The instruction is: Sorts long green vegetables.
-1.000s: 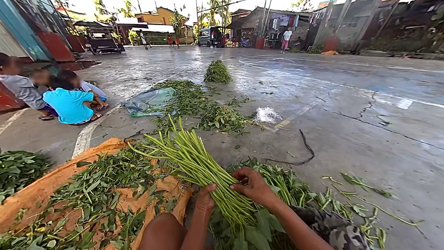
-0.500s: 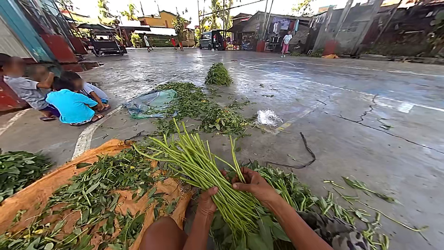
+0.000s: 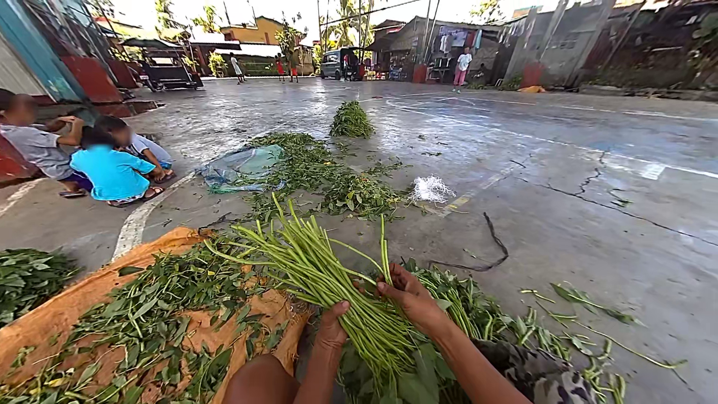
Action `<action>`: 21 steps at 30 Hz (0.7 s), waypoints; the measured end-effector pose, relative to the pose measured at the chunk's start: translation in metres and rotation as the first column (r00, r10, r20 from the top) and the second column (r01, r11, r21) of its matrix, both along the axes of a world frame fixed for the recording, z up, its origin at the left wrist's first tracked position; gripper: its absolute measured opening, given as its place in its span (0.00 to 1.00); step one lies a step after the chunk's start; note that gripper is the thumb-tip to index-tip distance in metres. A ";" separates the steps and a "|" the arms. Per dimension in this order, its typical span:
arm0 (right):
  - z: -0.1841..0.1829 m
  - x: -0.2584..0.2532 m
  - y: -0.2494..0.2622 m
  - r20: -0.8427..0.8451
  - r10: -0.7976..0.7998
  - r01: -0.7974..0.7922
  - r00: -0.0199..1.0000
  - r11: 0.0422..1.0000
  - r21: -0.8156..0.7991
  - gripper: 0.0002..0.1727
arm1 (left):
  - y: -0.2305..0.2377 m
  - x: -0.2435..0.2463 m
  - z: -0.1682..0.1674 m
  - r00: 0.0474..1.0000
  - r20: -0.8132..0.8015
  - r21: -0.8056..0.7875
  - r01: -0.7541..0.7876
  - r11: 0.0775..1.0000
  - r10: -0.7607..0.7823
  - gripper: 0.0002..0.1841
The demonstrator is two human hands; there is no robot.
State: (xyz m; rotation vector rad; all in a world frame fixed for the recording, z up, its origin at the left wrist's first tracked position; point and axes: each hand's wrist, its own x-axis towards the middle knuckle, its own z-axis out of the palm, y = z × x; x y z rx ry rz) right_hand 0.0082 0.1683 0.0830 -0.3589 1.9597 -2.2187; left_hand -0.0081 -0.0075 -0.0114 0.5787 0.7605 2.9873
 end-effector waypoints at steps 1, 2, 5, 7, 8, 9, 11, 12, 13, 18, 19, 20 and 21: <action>-0.002 0.001 -0.001 -0.006 0.015 -0.015 1.000 1.000 0.002 0.11 | -0.001 0.000 -0.002 1.000 -0.007 -0.014 -0.002 1.000 0.002 0.28; -0.005 0.001 -0.002 -0.027 0.030 -0.029 0.999 0.999 0.015 0.15 | -0.002 0.003 -0.003 1.000 -0.003 -0.039 -0.014 0.999 0.014 0.26; -0.014 -0.001 -0.010 -0.106 0.042 -0.034 0.993 0.997 0.072 0.21 | 0.005 0.012 0.001 0.984 0.107 -0.135 -0.127 0.983 0.142 0.25; -0.023 -0.001 -0.017 -0.123 0.036 -0.028 0.992 0.997 0.072 0.18 | 0.005 0.018 0.000 0.970 0.149 -0.202 -0.159 0.966 0.191 0.27; -0.026 0.000 -0.019 -0.111 0.043 -0.035 0.993 0.997 0.075 0.17 | 0.003 0.019 -0.002 0.970 0.155 -0.220 -0.154 0.963 0.190 0.27; -0.029 0.000 -0.020 -0.099 0.059 -0.051 0.993 0.995 0.080 0.16 | 0.001 0.020 -0.003 0.970 0.158 -0.236 -0.147 0.961 0.187 0.27; -0.029 0.001 -0.016 -0.068 0.105 -0.099 0.992 0.991 0.087 0.15 | -0.002 0.022 -0.007 0.977 0.142 -0.230 -0.125 0.965 0.160 0.26; -0.025 0.001 -0.012 -0.054 0.125 -0.120 0.991 0.989 0.087 0.13 | -0.002 0.023 -0.007 0.982 0.126 -0.218 -0.114 0.969 0.143 0.26; -0.020 0.001 -0.007 -0.047 0.142 -0.138 0.989 0.987 0.084 0.12 | -0.004 0.022 -0.006 0.986 0.103 -0.208 -0.107 0.972 0.131 0.26; 0.006 -0.003 0.024 -0.027 0.089 -0.090 0.996 0.996 -0.021 0.07 | -0.010 -0.002 -0.007 0.997 -0.042 -0.055 -0.070 0.996 0.068 0.30; 0.007 -0.001 0.029 0.003 0.049 -0.048 0.999 0.997 -0.068 0.07 | -0.011 -0.003 -0.006 0.995 -0.043 -0.032 -0.091 0.995 0.089 0.30; 0.006 -0.001 0.032 0.024 0.003 0.000 1.000 0.993 -0.114 0.07 | -0.013 -0.003 -0.006 0.993 -0.032 -0.010 -0.111 0.994 0.111 0.30; 0.004 -0.002 0.037 0.029 -0.036 0.040 0.999 0.986 -0.163 0.07 | -0.014 -0.003 -0.004 0.992 -0.019 0.014 -0.126 0.992 0.127 0.29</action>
